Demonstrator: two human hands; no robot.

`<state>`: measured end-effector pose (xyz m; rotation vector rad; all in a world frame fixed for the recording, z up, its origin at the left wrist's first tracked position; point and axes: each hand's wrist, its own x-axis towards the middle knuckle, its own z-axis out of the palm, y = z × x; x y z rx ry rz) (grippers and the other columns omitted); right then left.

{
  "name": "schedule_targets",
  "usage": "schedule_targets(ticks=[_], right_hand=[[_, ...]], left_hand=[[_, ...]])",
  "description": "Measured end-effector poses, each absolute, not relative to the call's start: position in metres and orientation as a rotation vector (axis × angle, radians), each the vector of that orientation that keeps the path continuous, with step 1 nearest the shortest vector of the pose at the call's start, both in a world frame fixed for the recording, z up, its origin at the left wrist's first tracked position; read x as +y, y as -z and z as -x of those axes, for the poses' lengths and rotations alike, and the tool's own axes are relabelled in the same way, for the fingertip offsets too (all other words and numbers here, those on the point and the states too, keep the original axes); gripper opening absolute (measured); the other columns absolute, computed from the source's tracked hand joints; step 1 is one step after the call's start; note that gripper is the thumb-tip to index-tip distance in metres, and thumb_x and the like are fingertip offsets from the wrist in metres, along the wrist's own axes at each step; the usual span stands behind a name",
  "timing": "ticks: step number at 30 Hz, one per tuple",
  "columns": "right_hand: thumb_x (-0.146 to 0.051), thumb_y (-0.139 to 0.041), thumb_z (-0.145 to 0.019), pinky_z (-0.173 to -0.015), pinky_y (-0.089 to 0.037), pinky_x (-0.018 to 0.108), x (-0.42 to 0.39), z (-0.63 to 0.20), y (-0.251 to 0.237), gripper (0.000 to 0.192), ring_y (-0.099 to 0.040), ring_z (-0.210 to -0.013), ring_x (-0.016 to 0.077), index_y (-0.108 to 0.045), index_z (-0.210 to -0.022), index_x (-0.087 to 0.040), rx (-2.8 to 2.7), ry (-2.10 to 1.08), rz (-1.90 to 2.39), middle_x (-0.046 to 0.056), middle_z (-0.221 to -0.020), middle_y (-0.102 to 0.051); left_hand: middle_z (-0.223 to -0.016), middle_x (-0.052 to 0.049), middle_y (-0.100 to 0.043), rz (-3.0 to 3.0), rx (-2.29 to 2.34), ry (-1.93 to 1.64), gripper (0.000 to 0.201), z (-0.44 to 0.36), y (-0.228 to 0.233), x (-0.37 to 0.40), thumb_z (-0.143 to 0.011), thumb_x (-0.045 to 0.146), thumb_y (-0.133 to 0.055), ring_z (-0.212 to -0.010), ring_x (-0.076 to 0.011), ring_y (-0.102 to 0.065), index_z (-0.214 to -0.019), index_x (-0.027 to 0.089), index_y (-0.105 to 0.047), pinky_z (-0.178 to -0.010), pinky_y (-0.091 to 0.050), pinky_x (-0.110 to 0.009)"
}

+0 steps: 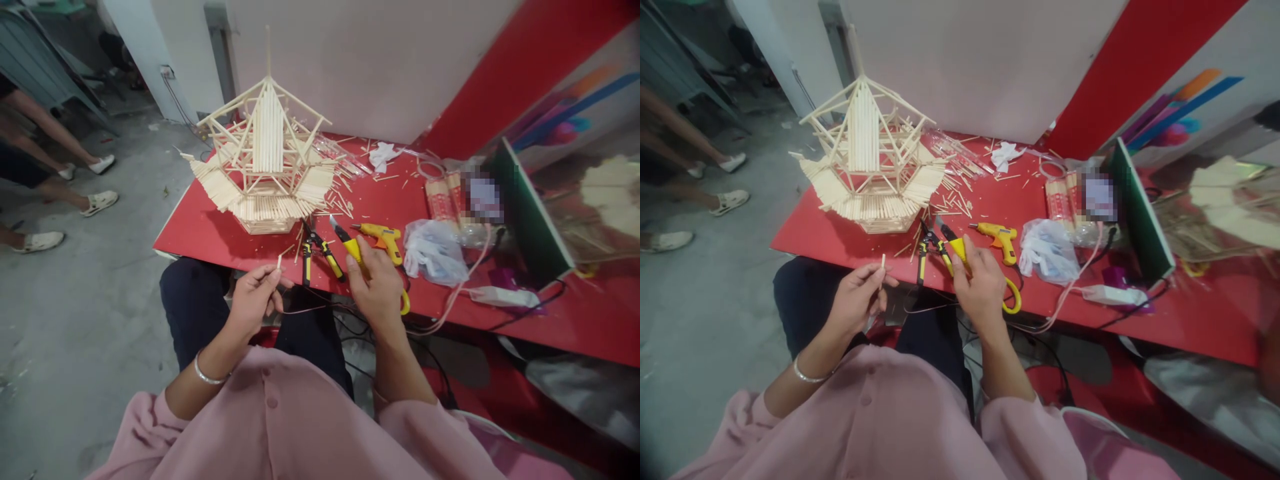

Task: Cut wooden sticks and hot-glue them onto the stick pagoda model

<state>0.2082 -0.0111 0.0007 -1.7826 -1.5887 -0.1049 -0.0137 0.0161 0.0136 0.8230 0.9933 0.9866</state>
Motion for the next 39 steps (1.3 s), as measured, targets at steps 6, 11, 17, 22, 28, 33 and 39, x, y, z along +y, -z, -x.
schedule_targets(ticks=[6, 11, 17, 22, 28, 33, 39], right_hand=[[-0.029, -0.052, -0.093, -0.078, -0.052, 0.033, -0.025, -0.183, -0.007, 0.04, -0.064, -0.086, 0.0189, -0.058, -0.132, -0.023, -1.752, -0.099, 1.478, 0.009, -0.097, -0.068], [-0.023, -0.059, -0.089, -0.073, -0.049, 0.031, -0.029, -0.164, -0.004, 0.039, -0.061, -0.081, 0.0173, -0.061, -0.128, -0.021, -1.869, 0.007, 1.408, 0.008, -0.091, -0.067], [-0.025, -0.059, -0.089, -0.073, -0.045, 0.03, -0.032, -0.155, -0.005, 0.037, -0.059, -0.081, 0.0171, -0.063, -0.125, -0.02, -1.939, 0.168, 1.456, 0.008, -0.091, -0.067], [-0.028, -0.058, -0.089, -0.071, -0.043, 0.03, -0.032, -0.162, 0.0, 0.037, -0.059, -0.081, 0.018, -0.063, -0.126, -0.022, -1.961, 0.232, 1.511, 0.008, -0.09, -0.067], [-0.029, -0.045, -0.095, -0.07, -0.046, 0.03, -0.025, -0.214, 0.002, 0.038, -0.061, -0.076, 0.0189, -0.062, -0.128, -0.02, -1.438, 0.389, 1.835, 0.009, -0.086, -0.068], [-0.025, -0.056, -0.091, -0.073, -0.048, 0.029, -0.037, -0.185, -0.007, 0.035, -0.062, -0.081, 0.017, -0.064, -0.124, -0.021, -1.857, 0.064, 1.539, 0.008, -0.091, -0.069], [-0.022, -0.059, -0.089, -0.073, -0.046, 0.029, -0.042, -0.163, -0.005, 0.036, -0.061, -0.081, 0.0162, -0.063, -0.125, -0.021, -1.897, 0.043, 1.482, 0.007, -0.091, -0.068]], left_hand=[[-0.071, -0.003, -0.071, -0.825, 1.019, -0.977, 0.033, 0.012, -0.015, 0.016, -0.071, 0.043, -0.076, -0.033, -0.0059, -0.052, -0.083, 0.014, -0.064, -0.028, -0.027, -0.014], [-0.069, 0.0, -0.07, -0.832, 1.021, -1.012, 0.03, 0.012, -0.012, 0.014, -0.069, 0.039, -0.078, -0.032, -0.0064, -0.052, -0.08, 0.015, -0.062, -0.031, -0.034, -0.016], [-0.067, -0.001, -0.072, -0.997, 1.157, -1.126, 0.02, 0.013, -0.012, 0.011, -0.072, 0.033, -0.074, -0.032, -0.0056, -0.049, -0.078, 0.015, -0.067, -0.032, -0.038, -0.017], [-0.06, 0.001, -0.07, -1.183, 1.279, -1.193, 0.013, 0.014, -0.015, 0.002, -0.077, 0.028, -0.069, -0.035, -0.0051, -0.049, -0.071, 0.016, -0.069, -0.036, -0.039, -0.015], [-0.061, 0.001, -0.07, -1.282, 1.346, -1.198, 0.014, 0.018, -0.013, -0.011, -0.082, 0.029, -0.066, -0.038, -0.0068, -0.053, -0.079, 0.018, -0.072, -0.04, -0.043, -0.017], [-0.063, -0.001, -0.071, -1.326, 1.39, -1.22, 0.018, 0.012, -0.006, 0.0, -0.082, 0.033, -0.067, -0.041, -0.0078, -0.054, -0.079, 0.017, -0.074, -0.041, -0.042, -0.018], [-0.062, 0.001, -0.07, -1.514, 1.406, -1.225, 0.015, 0.011, -0.004, 0.002, -0.082, 0.027, -0.064, -0.046, -0.0084, -0.055, -0.076, 0.017, -0.073, -0.047, -0.044, -0.018]])
